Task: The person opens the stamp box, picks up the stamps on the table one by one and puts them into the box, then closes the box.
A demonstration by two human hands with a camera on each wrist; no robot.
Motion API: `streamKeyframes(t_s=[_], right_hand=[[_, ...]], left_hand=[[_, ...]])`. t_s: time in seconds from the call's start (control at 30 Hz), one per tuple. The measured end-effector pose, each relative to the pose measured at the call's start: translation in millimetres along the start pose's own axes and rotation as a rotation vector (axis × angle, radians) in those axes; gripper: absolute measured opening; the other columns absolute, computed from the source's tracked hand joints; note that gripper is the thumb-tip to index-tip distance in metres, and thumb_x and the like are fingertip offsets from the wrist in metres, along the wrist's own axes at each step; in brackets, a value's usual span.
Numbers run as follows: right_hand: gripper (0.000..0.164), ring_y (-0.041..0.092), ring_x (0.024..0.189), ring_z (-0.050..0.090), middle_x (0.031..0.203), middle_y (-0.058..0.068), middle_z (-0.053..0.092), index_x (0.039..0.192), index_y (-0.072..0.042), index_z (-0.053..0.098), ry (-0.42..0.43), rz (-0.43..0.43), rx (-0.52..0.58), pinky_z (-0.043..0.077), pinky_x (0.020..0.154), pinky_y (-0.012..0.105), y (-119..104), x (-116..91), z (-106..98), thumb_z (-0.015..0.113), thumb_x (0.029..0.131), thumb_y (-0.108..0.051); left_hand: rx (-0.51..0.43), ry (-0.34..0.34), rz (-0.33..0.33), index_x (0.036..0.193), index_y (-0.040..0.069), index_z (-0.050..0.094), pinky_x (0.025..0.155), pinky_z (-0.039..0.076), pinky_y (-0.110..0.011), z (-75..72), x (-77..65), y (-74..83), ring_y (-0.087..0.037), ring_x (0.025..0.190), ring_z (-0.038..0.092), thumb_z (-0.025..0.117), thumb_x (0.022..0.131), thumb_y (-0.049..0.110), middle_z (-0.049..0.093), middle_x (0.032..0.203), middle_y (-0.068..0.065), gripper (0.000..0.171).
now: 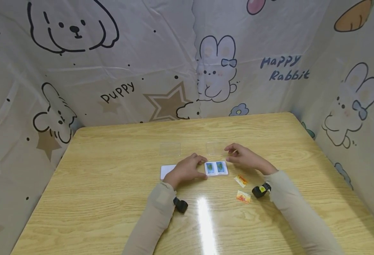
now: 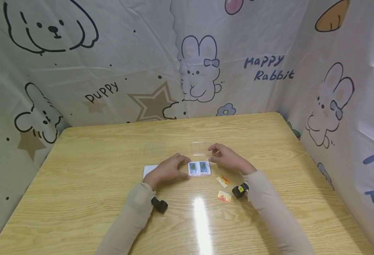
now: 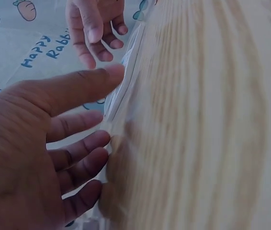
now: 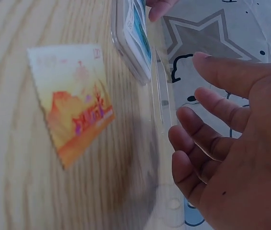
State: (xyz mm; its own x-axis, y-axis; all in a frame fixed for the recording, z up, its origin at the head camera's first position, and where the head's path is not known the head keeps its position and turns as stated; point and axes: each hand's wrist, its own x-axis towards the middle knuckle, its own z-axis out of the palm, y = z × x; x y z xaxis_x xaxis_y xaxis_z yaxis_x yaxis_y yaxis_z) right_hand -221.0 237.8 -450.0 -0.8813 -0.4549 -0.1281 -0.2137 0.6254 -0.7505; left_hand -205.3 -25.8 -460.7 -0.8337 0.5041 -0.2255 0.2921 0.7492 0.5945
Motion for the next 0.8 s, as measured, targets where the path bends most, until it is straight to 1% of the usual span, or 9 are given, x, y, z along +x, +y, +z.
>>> streamKeyframes(t_s=[0.17, 0.27, 0.37, 0.5, 0.7, 0.8], right_hand=[[0.043, 0.03, 0.104, 0.056, 0.121, 0.026, 0.055, 0.129, 0.008, 0.049, -0.026, -0.028, -0.027, 0.049, 0.088, 0.04, -2, -13, -3, 0.06, 0.096, -0.017], [0.042, 0.028, 0.103, 0.055, 0.12, 0.024, 0.056, 0.128, 0.008, 0.051, -0.045, -0.032, -0.038, 0.049, 0.087, 0.038, -1, -21, -5, 0.06, 0.096, -0.017], [0.042, 0.023, 0.101, 0.054, 0.12, 0.021, 0.057, 0.127, 0.006, 0.053, -0.055, -0.007, -0.048, 0.047, 0.087, 0.034, 3, -29, -5, 0.062, 0.095, -0.02], [0.043, 0.019, 0.097, 0.051, 0.119, 0.018, 0.057, 0.125, 0.004, 0.055, -0.076, 0.026, -0.057, 0.045, 0.083, 0.028, 8, -39, -6, 0.065, 0.093, -0.023], [0.04, 0.016, 0.085, 0.043, 0.102, 0.012, 0.053, 0.12, 0.003, 0.057, -0.104, 0.033, -0.063, 0.039, 0.071, 0.023, 15, -54, -4, 0.068, 0.09, -0.021], [0.039, 0.016, 0.083, 0.041, 0.1, 0.01, 0.051, 0.119, 0.001, 0.058, -0.112, 0.027, -0.062, 0.037, 0.07, 0.022, 18, -59, -3, 0.069, 0.089, -0.02]], left_hand=[[-0.007, 0.002, 0.044, 0.14, 0.02, 0.05, 0.099, 0.045, -0.041, -6.1, -9.9, -3.1, -0.02, 0.114, 0.055, 0.077, 0.08, 0.042, 0.056, 0.124, -0.004, 0.069], [0.008, 0.02, 0.065, 0.141, 0.02, 0.049, 0.106, 0.04, -0.044, -13.0, -18.7, -7.2, -0.022, 0.121, 0.052, 0.075, 0.082, 0.043, 0.056, 0.129, -0.004, 0.069], [0.028, 0.052, 0.072, 0.14, 0.019, 0.05, 0.108, 0.036, -0.046, -20.8, -27.3, -12.4, -0.025, 0.123, 0.051, 0.075, 0.082, 0.042, 0.056, 0.129, -0.005, 0.068], [0.041, 0.086, 0.057, 0.139, 0.019, 0.051, 0.11, 0.033, -0.048, -30.3, -38.9, -21.1, -0.027, 0.125, 0.049, 0.076, 0.08, 0.042, 0.056, 0.131, -0.006, 0.068], [0.047, 0.118, 0.035, 0.139, 0.019, 0.051, 0.111, 0.03, -0.051, -40.6, -53.5, -38.1, -0.029, 0.128, 0.045, 0.078, 0.077, 0.044, 0.054, 0.135, -0.007, 0.072], [0.073, 0.136, 0.033, 0.139, 0.018, 0.052, 0.109, 0.032, -0.052, -44.5, -59.6, -47.5, -0.03, 0.126, 0.046, 0.079, 0.077, 0.045, 0.054, 0.134, -0.008, 0.073]])
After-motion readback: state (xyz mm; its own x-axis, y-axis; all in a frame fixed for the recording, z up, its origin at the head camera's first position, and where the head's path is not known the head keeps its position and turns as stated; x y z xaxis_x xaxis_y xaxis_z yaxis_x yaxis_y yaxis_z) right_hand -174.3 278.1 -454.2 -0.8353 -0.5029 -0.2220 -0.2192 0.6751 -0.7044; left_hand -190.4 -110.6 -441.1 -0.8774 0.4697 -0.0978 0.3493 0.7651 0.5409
